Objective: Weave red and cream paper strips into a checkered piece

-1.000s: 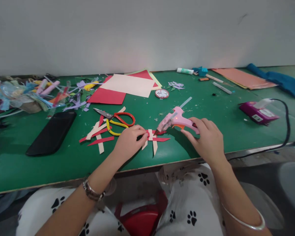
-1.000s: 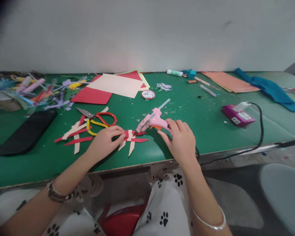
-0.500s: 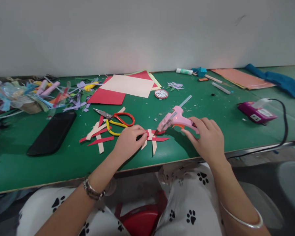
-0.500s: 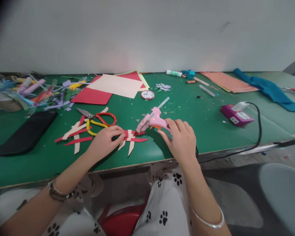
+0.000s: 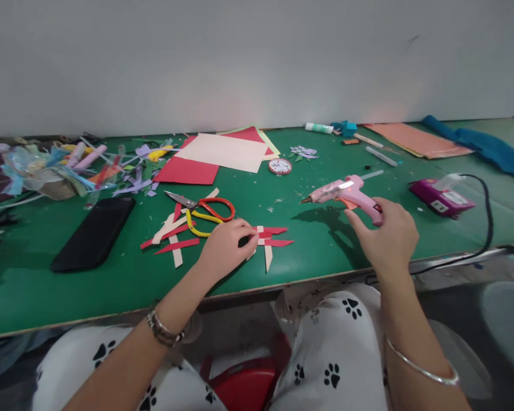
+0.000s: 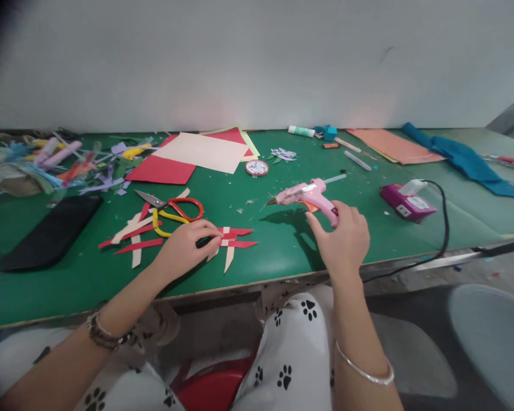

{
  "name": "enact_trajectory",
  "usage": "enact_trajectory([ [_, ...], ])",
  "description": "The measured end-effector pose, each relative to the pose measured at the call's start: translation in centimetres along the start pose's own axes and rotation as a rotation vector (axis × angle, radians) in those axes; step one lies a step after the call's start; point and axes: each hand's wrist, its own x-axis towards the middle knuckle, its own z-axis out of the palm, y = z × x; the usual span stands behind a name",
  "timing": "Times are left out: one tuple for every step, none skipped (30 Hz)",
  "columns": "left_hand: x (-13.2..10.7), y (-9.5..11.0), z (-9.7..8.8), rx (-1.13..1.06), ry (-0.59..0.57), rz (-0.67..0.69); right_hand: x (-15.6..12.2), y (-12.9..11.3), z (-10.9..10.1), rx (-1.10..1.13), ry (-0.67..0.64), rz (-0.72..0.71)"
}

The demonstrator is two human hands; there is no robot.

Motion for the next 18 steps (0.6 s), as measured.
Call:
enact_trajectory([
  [-0.05,-0.05,0.04,0.023,0.009,0.020,0.16,0.33,0.05,-0.045,-0.042,0.045],
  [-0.13,-0.10,0.07,0.053,0.014,0.048,0.29,0.63,0.09,-0.089,-0.095,0.083],
  [-0.22,-0.14,0.11,0.090,0.015,0.078,0.38,0.88,0.12,-0.127,-0.156,0.116],
  [-0.33,-0.16,0.13,0.131,0.014,0.111,0.45,1.07,0.15,-0.157,-0.217,0.144],
  [-0.43,-0.15,0.15,0.175,0.007,0.142,0.48,1.19,0.17,-0.180,-0.271,0.168],
  [-0.54,-0.11,0.15,0.219,-0.001,0.170,0.50,1.26,0.18,-0.197,-0.317,0.185],
  [-0.63,-0.05,0.15,0.261,-0.013,0.192,0.50,1.27,0.18,-0.212,-0.349,0.193],
  [-0.70,0.04,0.14,0.299,-0.025,0.208,0.51,1.24,0.16,-0.226,-0.367,0.192],
  [-0.76,0.14,0.13,0.333,-0.038,0.220,0.52,1.18,0.14,-0.239,-0.376,0.185],
  [-0.80,0.24,0.12,0.364,-0.050,0.229,0.53,1.10,0.12,-0.249,-0.380,0.177],
  [-0.84,0.33,0.10,0.389,-0.060,0.237,0.54,1.01,0.08,-0.256,-0.382,0.172],
  [-0.87,0.40,0.08,0.408,-0.065,0.241,0.55,0.93,0.04,-0.260,-0.383,0.169],
  [-0.89,0.45,0.06,0.421,-0.069,0.246,0.56,0.87,0.01,-0.261,-0.386,0.169],
  [-0.91,0.47,0.04,0.430,-0.071,0.250,0.56,0.82,-0.02,-0.261,-0.391,0.171],
  [-0.93,0.47,0.01,0.436,-0.074,0.253,0.55,0.78,-0.05,-0.259,-0.396,0.174],
  [-0.94,0.47,-0.01,0.441,-0.079,0.257,0.52,0.76,-0.07,-0.256,-0.399,0.177],
  [-0.95,0.45,-0.02,0.445,-0.086,0.259,0.49,0.75,-0.08,-0.252,-0.401,0.178],
  [-0.94,0.44,-0.03,0.446,-0.093,0.260,0.46,0.74,-0.09,-0.249,-0.402,0.180],
])
